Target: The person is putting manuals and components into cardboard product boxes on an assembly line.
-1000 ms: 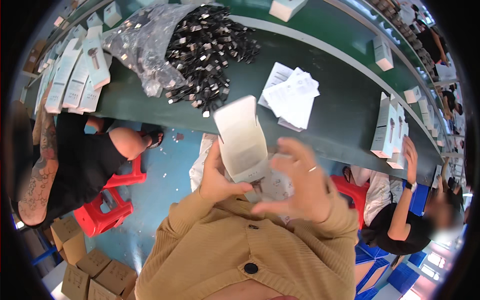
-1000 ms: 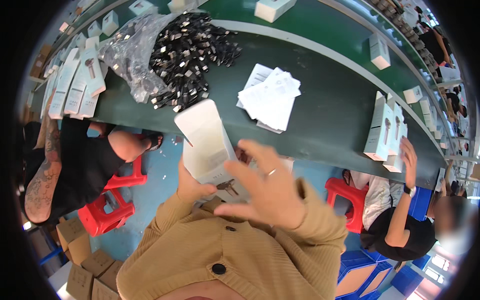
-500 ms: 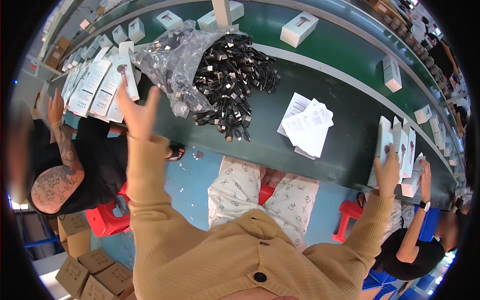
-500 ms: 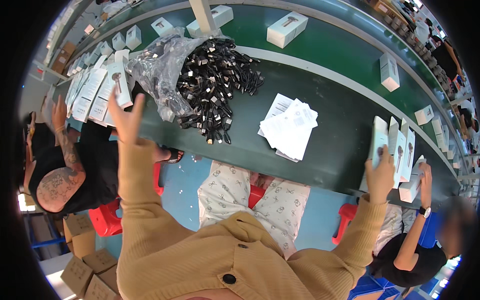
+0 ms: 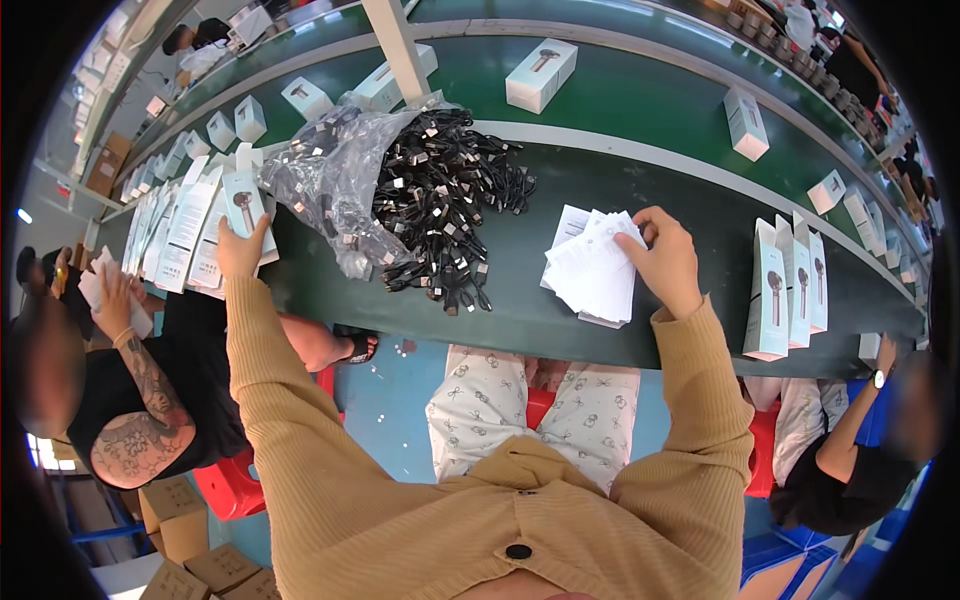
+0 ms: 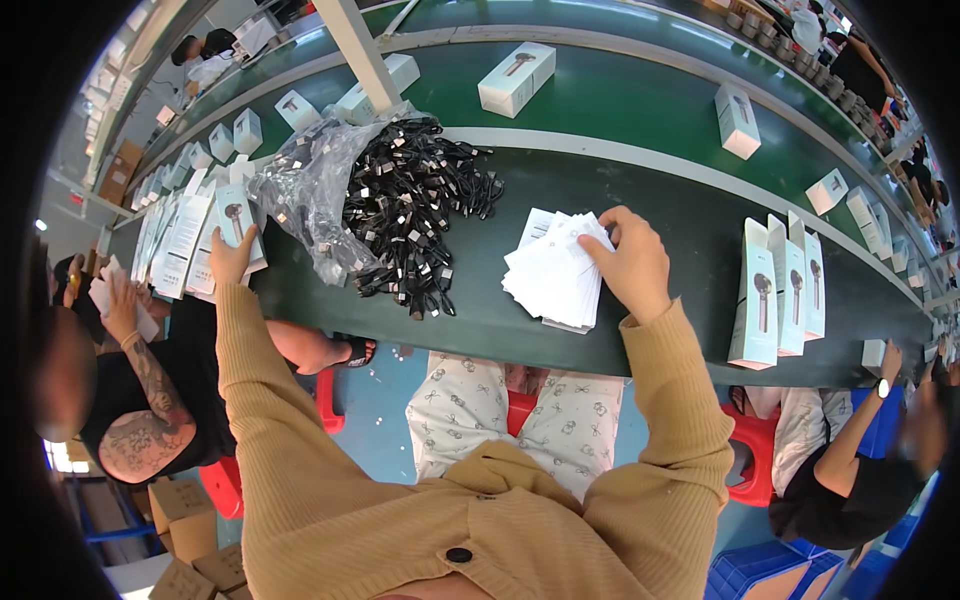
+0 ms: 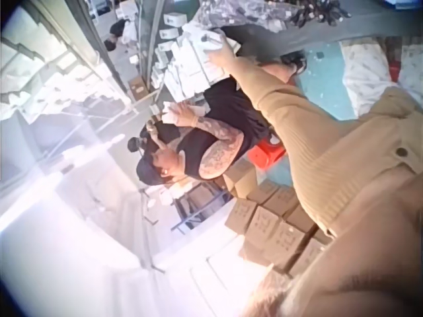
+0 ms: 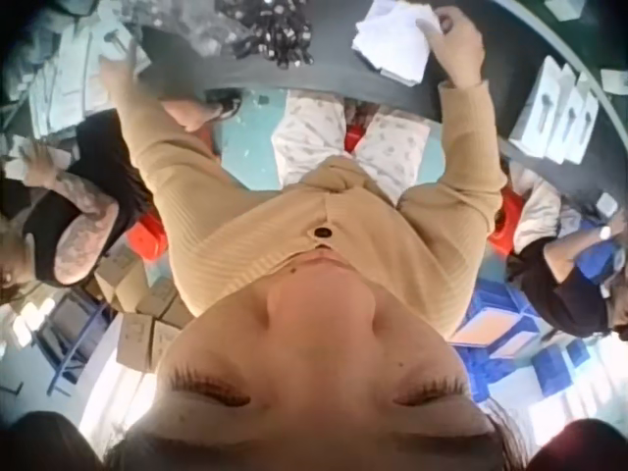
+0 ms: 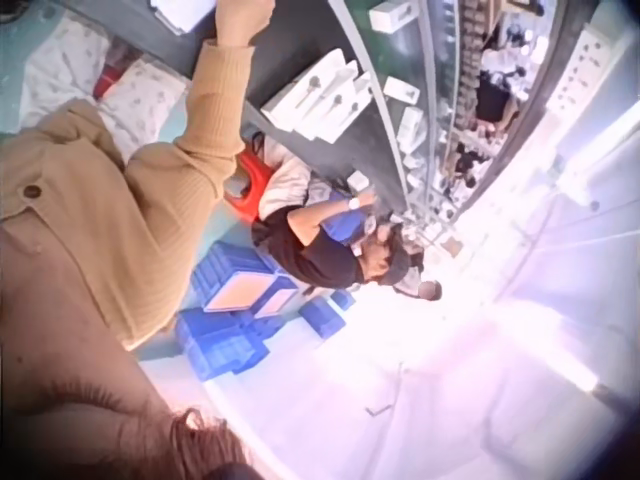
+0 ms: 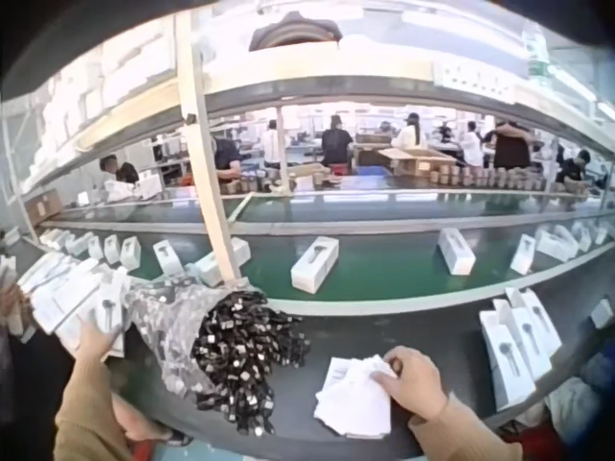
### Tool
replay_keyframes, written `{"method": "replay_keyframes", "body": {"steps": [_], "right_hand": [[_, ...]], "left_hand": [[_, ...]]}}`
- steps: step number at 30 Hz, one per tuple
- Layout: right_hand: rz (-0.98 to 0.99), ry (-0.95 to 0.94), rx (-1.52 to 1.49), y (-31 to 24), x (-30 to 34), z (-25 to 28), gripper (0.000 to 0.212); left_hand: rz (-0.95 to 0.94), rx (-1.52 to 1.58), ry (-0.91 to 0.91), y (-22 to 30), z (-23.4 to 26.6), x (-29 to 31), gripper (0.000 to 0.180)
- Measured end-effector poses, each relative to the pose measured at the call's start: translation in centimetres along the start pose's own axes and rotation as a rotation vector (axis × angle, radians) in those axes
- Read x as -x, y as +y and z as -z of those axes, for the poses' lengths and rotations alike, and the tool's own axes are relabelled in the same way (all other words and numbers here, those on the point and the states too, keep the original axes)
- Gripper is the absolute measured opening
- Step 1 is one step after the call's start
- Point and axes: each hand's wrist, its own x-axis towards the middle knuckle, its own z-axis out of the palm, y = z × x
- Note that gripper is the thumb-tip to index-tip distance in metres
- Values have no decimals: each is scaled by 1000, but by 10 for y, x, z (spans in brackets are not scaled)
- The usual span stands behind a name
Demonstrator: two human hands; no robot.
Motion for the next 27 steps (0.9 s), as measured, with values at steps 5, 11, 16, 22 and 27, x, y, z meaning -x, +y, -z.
{"method": "replay_keyframes", "body": {"steps": [5,11,16,22,27], "right_hand": [[-88,-129,-479,42,-14,-17,14],[-86,-124,-639,47,-11,16,6],[-33,-18,-675,25,3,69,18],[144,124,-785,-35,46,115,17],[422,216,-713,-77,69,135,12]], "left_hand": [[124,441,-240,-4,50,36,71],[292,1493,-387,18,79,173,49],[431,1825,-631,76,80,263,66],[78,1880,-1037,147,89,301,90],[-156,1695,-1127,169,76,319,104]]}}
